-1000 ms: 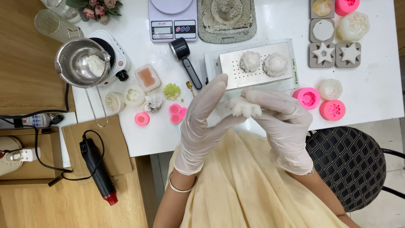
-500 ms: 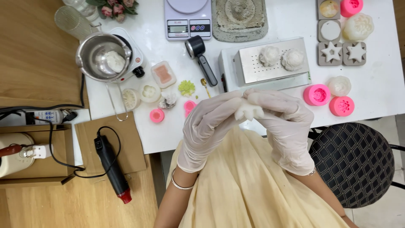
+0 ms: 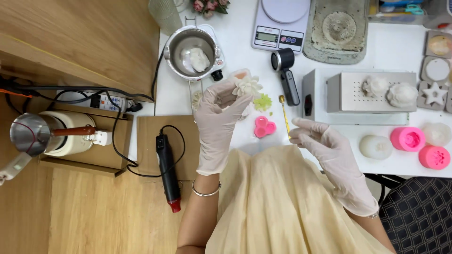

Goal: Melting wax in a small pot using a heat gun and stirring with a spoon to prepare for candle making.

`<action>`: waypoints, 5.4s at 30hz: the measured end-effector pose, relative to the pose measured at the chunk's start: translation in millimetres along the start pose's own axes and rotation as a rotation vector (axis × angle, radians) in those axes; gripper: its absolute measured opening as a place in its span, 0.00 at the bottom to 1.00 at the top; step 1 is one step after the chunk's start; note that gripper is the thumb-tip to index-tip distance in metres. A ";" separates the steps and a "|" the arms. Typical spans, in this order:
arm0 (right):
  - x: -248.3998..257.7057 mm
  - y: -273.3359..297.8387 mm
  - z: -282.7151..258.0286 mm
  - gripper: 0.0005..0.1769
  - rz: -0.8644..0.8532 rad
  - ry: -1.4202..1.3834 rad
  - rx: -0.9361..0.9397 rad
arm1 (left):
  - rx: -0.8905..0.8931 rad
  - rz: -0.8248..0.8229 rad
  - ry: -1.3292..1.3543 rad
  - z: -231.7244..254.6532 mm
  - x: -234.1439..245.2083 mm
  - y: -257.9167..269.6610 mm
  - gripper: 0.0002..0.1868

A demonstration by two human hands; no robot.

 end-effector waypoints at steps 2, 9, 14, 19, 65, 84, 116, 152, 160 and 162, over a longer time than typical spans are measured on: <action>-1.0 -9.8 16.5 0.21 0.030 0.062 -0.023 | -0.017 0.007 -0.032 -5.4 15.8 -20.5 0.18; -24.7 -20.0 50.8 0.19 0.065 0.190 0.057 | -0.040 0.168 -0.448 -23.5 96.0 -104.6 0.16; -44.2 -18.0 64.6 0.18 0.101 0.341 0.118 | -0.095 0.161 -0.818 -21.3 121.6 -167.0 0.18; -59.2 -16.2 70.6 0.21 0.140 0.471 0.045 | -0.085 0.078 -0.997 -4.5 114.5 -186.5 0.19; 8.4 -82.0 141.3 0.09 0.321 0.447 0.031 | -0.157 0.113 -0.747 14.7 111.3 -18.5 0.22; -177.8 -36.5 24.4 0.21 -0.276 -0.254 -0.090 | 0.419 -0.019 0.048 -56.9 76.4 -65.6 0.12; -155.8 -132.8 -3.2 0.14 -0.057 0.099 0.188 | -0.349 -0.225 -1.116 -19.8 108.8 -189.4 0.15; -244.7 -153.0 -68.8 0.07 0.013 1.330 1.279 | 0.551 0.131 -0.328 -161.1 146.6 -55.5 0.20; -244.3 -146.0 -72.8 0.08 -0.044 1.390 1.233 | 0.571 0.158 -0.250 -166.3 146.7 -49.3 0.15; -235.6 -128.6 -97.4 0.07 -0.009 1.184 1.212 | 0.558 0.164 -0.251 -161.6 147.9 -50.0 0.14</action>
Point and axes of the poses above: each hand's wrist, its own y-axis away from the middle knuckle, its own x-axis out of the back of the hand, z = x × y, the point moved 9 cm from there along -y, towards the middle knuckle, and after that the axes turned 8 degrees about z, right-handed, at the moved point
